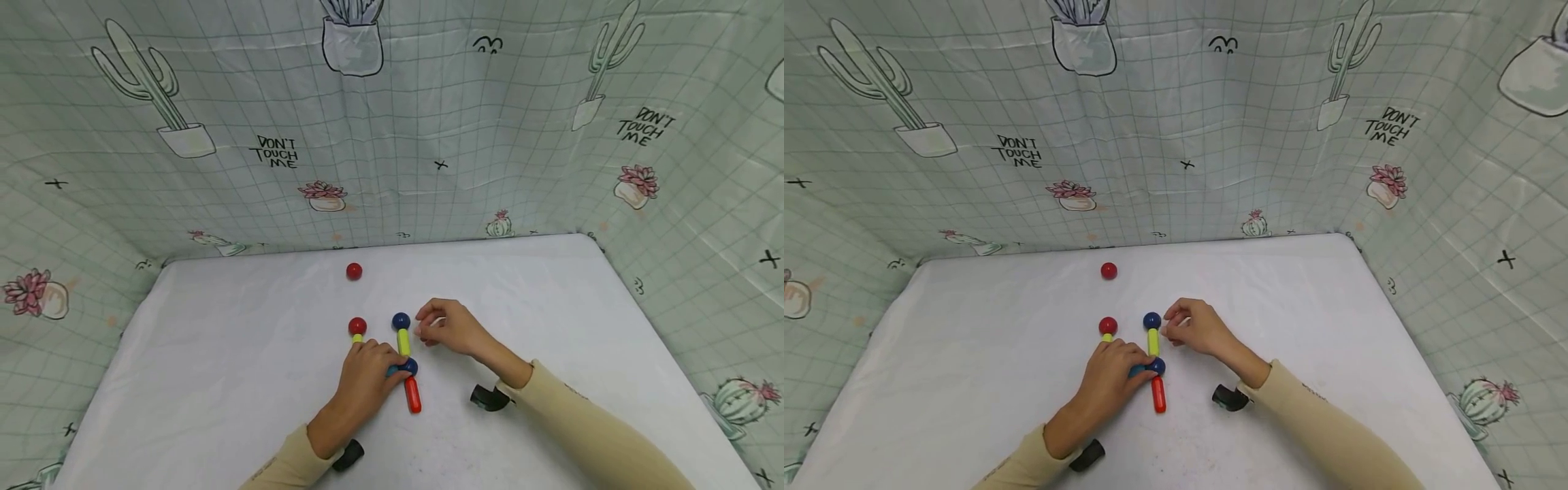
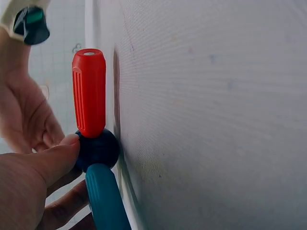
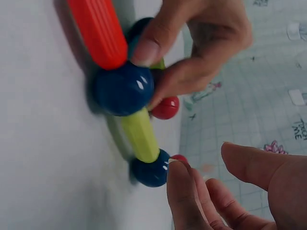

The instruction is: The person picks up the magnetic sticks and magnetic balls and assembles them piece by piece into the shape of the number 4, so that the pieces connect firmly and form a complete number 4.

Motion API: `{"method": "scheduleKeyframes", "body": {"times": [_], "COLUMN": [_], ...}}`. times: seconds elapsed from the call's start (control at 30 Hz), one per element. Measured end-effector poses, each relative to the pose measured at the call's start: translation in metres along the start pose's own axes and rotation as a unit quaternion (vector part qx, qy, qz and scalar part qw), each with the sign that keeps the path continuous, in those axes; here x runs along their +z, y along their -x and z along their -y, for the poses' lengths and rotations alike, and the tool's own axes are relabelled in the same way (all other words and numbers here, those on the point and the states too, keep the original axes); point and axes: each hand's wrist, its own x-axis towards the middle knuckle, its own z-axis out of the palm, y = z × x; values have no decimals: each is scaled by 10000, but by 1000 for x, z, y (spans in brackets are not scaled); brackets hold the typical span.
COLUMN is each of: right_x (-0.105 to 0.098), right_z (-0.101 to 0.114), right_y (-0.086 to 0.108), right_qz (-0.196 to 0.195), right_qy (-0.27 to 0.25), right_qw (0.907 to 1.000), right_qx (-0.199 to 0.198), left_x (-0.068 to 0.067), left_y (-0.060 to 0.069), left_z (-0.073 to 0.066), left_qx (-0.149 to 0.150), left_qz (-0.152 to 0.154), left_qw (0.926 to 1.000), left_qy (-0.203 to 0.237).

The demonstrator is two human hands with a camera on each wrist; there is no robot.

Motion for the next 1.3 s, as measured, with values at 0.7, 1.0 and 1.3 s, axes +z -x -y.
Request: {"method": "scheduleKeyframes", "body": {"times": [0.7, 1.0, 1.3], "right_x": [13, 26, 38], "right_z": [41, 46, 45], "right_y": [-96, -129, -154], "right_qz": [43, -138, -286], "right_qy": [237, 463, 696], "right_qw": [9996, 9978, 9955], "right_qx": [111, 458, 580], "left_x": [1, 0, 0], "left_y": [-5, -5, -3], "left_z": [-4, -3, 0], "left_qx": [-136, -100, -56], "left_qz": [134, 176, 53], "left_qw": [9998, 9998, 9999], "left_qy": [-113, -81, -103]}}
